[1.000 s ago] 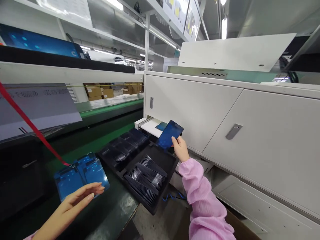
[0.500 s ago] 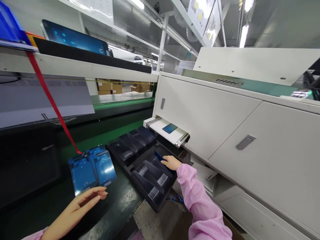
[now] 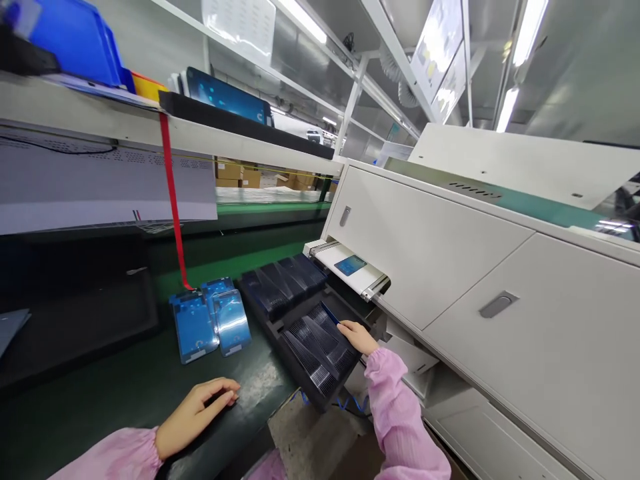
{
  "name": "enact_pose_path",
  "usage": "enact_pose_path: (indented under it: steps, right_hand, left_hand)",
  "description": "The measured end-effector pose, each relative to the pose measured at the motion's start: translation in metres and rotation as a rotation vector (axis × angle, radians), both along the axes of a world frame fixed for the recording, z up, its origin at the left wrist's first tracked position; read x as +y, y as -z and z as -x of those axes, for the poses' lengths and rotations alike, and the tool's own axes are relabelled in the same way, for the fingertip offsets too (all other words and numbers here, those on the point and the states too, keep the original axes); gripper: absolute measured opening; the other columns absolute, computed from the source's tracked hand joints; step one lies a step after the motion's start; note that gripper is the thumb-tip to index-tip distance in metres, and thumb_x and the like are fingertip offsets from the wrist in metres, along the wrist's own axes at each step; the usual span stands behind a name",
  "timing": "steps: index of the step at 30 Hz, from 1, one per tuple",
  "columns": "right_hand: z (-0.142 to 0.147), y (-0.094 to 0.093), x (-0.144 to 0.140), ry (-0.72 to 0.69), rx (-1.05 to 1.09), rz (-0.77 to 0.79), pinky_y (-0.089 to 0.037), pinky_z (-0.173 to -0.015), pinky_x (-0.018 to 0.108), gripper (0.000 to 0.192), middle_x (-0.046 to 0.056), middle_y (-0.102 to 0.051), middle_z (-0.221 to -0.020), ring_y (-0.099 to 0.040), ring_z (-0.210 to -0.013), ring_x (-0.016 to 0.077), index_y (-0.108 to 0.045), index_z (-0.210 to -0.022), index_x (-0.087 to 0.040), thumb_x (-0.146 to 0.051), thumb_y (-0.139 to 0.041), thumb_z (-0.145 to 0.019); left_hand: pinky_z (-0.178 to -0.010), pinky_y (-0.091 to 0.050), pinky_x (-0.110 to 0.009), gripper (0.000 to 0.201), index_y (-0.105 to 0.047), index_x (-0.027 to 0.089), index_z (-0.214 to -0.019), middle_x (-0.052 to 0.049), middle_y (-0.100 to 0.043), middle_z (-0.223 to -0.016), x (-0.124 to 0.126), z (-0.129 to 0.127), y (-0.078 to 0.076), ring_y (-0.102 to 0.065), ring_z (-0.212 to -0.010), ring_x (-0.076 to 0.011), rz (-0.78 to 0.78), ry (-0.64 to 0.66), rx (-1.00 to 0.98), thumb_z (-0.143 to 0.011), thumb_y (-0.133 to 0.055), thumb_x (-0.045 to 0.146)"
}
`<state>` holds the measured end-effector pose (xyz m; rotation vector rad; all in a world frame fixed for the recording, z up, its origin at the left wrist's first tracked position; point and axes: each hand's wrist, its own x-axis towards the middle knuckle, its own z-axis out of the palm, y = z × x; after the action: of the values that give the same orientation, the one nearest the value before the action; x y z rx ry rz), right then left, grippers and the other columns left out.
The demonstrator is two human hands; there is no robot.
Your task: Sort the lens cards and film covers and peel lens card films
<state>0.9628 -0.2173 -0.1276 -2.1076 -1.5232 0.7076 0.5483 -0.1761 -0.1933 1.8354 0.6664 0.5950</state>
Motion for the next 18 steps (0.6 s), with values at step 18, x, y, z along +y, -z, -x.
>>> enact_pose_path:
  steps: [18]
  right_hand:
    - [0.064, -0.024, -0.093, 0.6, 0.072, -0.776, -0.047, -0.061, 0.03, 0.043, 0.006, -0.062, -0.074, -0.057, -0.067, 0.0193, -0.062, -0.088, -0.016, -0.056, -0.054, -0.074]
  left_hand:
    - [-0.086, -0.044, -0.036, 0.025, -0.063, 0.018, -0.097, -0.009, -0.065, -0.096, 0.002, 0.011, 0.003, -0.06, -0.092, -0.0218, -0.016, -0.302, -0.183, -0.085, -0.049, 0.036]
